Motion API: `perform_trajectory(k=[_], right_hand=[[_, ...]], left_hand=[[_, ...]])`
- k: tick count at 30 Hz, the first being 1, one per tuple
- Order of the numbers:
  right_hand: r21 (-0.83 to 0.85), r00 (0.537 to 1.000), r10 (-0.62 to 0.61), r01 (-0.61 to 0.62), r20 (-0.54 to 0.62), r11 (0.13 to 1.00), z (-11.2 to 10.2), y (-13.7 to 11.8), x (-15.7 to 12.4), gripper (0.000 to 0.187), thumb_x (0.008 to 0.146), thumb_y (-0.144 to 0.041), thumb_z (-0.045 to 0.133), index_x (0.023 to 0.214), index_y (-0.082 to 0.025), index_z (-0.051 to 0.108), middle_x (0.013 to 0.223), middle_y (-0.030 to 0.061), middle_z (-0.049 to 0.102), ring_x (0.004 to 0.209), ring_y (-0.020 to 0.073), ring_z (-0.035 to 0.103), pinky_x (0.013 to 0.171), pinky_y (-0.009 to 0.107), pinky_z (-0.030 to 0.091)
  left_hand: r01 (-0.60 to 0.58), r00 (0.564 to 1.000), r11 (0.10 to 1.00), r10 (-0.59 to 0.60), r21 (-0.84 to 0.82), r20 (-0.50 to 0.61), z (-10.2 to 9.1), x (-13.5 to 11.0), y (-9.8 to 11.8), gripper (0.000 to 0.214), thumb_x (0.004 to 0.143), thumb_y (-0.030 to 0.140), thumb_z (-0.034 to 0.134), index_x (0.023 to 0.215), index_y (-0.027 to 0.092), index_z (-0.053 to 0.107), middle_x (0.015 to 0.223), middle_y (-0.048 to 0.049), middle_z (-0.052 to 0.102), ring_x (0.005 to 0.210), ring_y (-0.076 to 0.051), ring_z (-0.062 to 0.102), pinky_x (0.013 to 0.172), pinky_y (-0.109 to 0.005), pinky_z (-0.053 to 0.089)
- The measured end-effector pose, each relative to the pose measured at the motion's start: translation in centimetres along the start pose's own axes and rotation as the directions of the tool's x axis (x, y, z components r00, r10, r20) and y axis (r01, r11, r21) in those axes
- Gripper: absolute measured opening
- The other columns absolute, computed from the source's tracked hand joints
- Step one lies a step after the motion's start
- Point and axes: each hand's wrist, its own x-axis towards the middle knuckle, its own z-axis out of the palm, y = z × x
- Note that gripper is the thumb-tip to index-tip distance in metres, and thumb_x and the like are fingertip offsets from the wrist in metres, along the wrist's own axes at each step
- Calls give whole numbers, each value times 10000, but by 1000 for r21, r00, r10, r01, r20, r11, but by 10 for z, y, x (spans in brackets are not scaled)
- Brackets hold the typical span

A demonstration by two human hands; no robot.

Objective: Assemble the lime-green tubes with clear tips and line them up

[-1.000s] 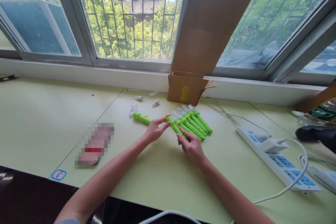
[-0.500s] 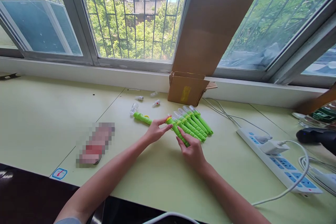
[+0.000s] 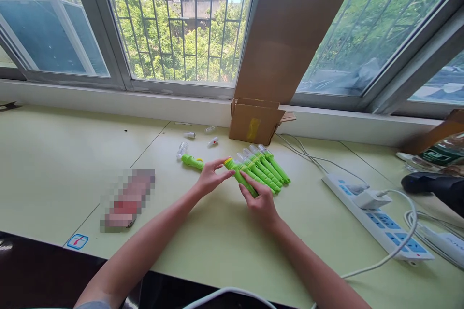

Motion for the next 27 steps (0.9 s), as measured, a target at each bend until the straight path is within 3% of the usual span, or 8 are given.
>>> perform_trajectory(k=[2,5,9,12,15,20,27], right_hand=[[178,983,176,-183,55,967,0,-5,1,447,822,-378,561,1222,-180,594,769,59,660,599,162,565,569,299,483],[448,894,367,-448,259,774,-4,-12,2,467,830,-402,547,1251,-202,557,627,-8,565,366,47,301,340,195,255],[538,730,383,-679,566,500,-8,-21,4,458,813,-377,565,1247,-230,551,638,-16,544,366,9,164,331,155,121],[530,673,384,-737,632,419,-9,-24,3,465,791,-347,596,1244,-250,554,643,-24,522,379,4,145,338,141,101],[526,681,391,-729,619,437,-8,-24,1,487,777,-340,622,1251,-249,554,625,-34,500,380,5,147,337,142,97],[508,734,401,-673,549,537,-3,-19,-4,555,770,-363,630,1295,-219,523,604,-41,492,361,6,152,322,164,110],[363,835,354,-513,422,778,-1,-20,-7,550,805,-387,593,1313,-192,512,564,-56,434,373,28,240,352,188,167]], left_hand=[[5,1000,1000,-5,-14,-3,-2,1,1,497,717,346,705,1169,175,589,1173,-100,628,1110,-239,568,1002,-434,411],[-12,1000,999,12,-40,20,-3,0,4,523,727,321,698,1209,178,554,1232,-115,586,1133,-248,552,985,-422,430],[-40,996,999,40,-11,81,-3,-3,10,464,767,288,649,1211,191,554,1268,-114,557,1148,-254,539,976,-423,437],[-35,993,999,33,12,113,-3,-4,12,413,782,261,621,1186,190,575,1244,-109,574,1133,-249,549,973,-424,437],[10,986,1000,-6,-19,167,-2,-4,14,391,787,233,601,1175,190,579,1228,-113,583,1117,-257,562,893,-385,488],[88,982,993,-72,-81,177,2,-6,16,392,762,189,599,1154,180,582,1180,-122,600,1100,-289,571,702,-288,526],[113,983,984,-91,-135,159,5,-8,14,373,732,110,576,1101,163,602,1175,-123,601,1064,-275,593,764,-324,516]])
